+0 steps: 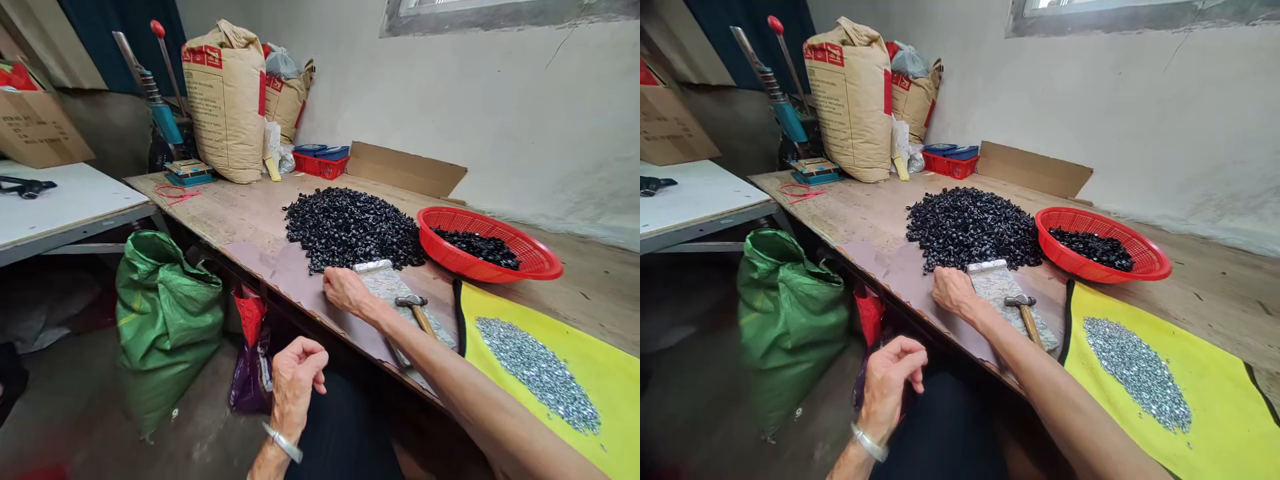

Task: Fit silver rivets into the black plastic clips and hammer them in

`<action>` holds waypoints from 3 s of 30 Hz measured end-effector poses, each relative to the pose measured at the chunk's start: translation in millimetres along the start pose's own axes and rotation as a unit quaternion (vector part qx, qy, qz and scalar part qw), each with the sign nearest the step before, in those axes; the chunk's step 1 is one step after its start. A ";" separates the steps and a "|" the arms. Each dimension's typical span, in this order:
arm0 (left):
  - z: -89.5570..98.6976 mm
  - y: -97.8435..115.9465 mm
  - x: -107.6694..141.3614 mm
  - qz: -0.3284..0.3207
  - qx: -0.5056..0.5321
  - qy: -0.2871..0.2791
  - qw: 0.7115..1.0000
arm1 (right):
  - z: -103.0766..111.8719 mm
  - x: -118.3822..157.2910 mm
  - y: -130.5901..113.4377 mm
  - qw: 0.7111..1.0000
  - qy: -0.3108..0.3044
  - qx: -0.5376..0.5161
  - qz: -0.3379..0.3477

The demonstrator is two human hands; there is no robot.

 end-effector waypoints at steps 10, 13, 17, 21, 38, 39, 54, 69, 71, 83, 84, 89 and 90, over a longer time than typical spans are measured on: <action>-50.8 35.6 38.1 -0.072 0.090 -0.121 0.986 | 14.5 167.6 2.8 0.716 0.028 -0.683 -0.144; -62.4 27.1 52.8 -0.039 0.085 -0.142 0.986 | 6.1 190.2 8.6 0.659 0.085 -0.730 -0.160; -65.0 22.7 63.1 -0.032 0.088 -0.144 0.985 | -6.2 202.6 11.9 0.628 0.130 -0.751 -0.159; -62.6 23.5 67.3 -0.063 0.066 -0.134 0.987 | -12.5 208.9 12.4 0.639 0.157 -0.741 -0.137; -65.6 37.1 79.1 -0.227 -0.065 -0.201 0.951 | -3.2 230.3 27.1 0.706 0.171 -0.657 -0.200; -65.7 38.4 80.6 -0.235 -0.073 -0.193 0.950 | -2.3 232.4 27.0 0.713 0.174 -0.648 -0.204; -81.4 70.9 126.2 -0.477 -0.202 -0.146 0.843 | 7.3 266.9 28.7 0.693 0.185 -0.645 -0.265; -86.2 -8.0 78.5 0.068 0.145 -0.221 0.962 | 159.9 286.3 187.3 0.883 0.275 0.081 -0.371; -84.2 -8.6 74.7 0.066 0.146 -0.210 0.964 | 157.8 281.3 197.6 0.887 0.244 0.106 -0.377; -81.7 -8.6 72.9 0.055 0.148 -0.159 0.975 | 168.5 282.4 176.9 0.891 0.274 0.088 -0.351; -82.2 -8.1 74.5 0.057 0.144 -0.158 0.975 | 163.9 285.2 162.4 0.894 0.288 0.064 -0.336; -81.4 -0.7 84.6 0.050 0.129 -0.142 0.980 | 90.1 267.9 51.6 0.925 0.222 -0.299 -0.071; -80.3 1.0 86.3 0.047 0.128 -0.139 0.981 | 74.3 263.4 33.2 0.915 0.204 -0.345 -0.034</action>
Point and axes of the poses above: each hand's wrist, its own x-axis away from the middle knuckle, its own z-axis out of the back of the hand, y = z × x, the point moved 8 cm from there along -x, towards the middle knuckle, and after that the axes turned 11 degrees about -x, right-handed, at the moved point
